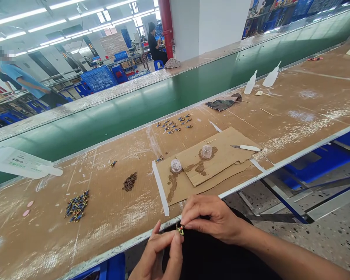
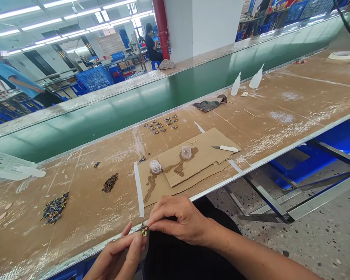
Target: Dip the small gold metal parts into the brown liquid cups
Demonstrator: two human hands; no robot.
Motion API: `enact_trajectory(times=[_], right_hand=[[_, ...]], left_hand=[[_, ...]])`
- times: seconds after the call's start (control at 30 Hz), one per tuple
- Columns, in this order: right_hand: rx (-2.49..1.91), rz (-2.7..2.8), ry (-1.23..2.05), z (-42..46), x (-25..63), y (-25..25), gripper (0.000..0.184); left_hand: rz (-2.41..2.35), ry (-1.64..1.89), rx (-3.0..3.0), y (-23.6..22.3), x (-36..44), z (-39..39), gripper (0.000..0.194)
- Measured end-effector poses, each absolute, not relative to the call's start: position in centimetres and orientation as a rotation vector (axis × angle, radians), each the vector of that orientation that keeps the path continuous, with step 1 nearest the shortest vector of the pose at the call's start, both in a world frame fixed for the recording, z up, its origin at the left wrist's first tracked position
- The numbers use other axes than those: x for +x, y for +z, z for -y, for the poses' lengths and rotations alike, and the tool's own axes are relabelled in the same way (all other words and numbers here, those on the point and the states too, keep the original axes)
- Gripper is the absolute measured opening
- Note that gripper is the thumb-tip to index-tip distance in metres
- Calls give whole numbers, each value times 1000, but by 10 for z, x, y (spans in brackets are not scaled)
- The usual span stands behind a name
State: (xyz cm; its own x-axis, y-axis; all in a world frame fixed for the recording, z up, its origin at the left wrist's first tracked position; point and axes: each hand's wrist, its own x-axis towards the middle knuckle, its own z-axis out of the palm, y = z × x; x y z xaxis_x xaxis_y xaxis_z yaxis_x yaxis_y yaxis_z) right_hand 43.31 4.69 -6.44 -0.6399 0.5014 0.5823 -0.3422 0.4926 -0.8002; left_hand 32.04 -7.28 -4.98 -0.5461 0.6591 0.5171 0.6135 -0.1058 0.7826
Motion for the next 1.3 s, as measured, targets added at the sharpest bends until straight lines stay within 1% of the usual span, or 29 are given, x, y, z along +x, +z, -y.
enact_trajectory(times=[0.13,0.27,0.33,0.47,0.6,0.73,0.8,0.93,1.1,1.3], right_hand=[[-131,1850,1297,-46,433,-66,11],[-101,1783,1363,-47,432,-69,12],[-92,1738,1474,-49,430,-69,11],[-110,1660,1700,-54,424,-65,10],[-109,1578,1896,-60,417,-60,18],[-112,1526,2015,-65,413,-60,19],[-108,1518,2052,-66,412,-60,20],[-119,1535,2073,-67,413,-60,21],[-141,1603,2010,-68,417,-57,21],[-190,1688,1927,-69,421,-54,26]], left_hand=[[-2067,1790,1708,-50,317,69,9],[-2088,1849,1732,-58,317,67,7],[-2114,1877,1690,-64,316,66,7],[-2128,1869,1675,-70,310,64,15],[-2162,1905,1631,-68,302,63,8],[-2195,1812,1542,-63,299,62,21],[-2198,1817,1483,-60,302,62,22],[-2237,1925,1290,-56,311,63,17],[-2224,1961,1208,-52,318,62,15],[-2180,1957,1135,-46,322,60,10]])
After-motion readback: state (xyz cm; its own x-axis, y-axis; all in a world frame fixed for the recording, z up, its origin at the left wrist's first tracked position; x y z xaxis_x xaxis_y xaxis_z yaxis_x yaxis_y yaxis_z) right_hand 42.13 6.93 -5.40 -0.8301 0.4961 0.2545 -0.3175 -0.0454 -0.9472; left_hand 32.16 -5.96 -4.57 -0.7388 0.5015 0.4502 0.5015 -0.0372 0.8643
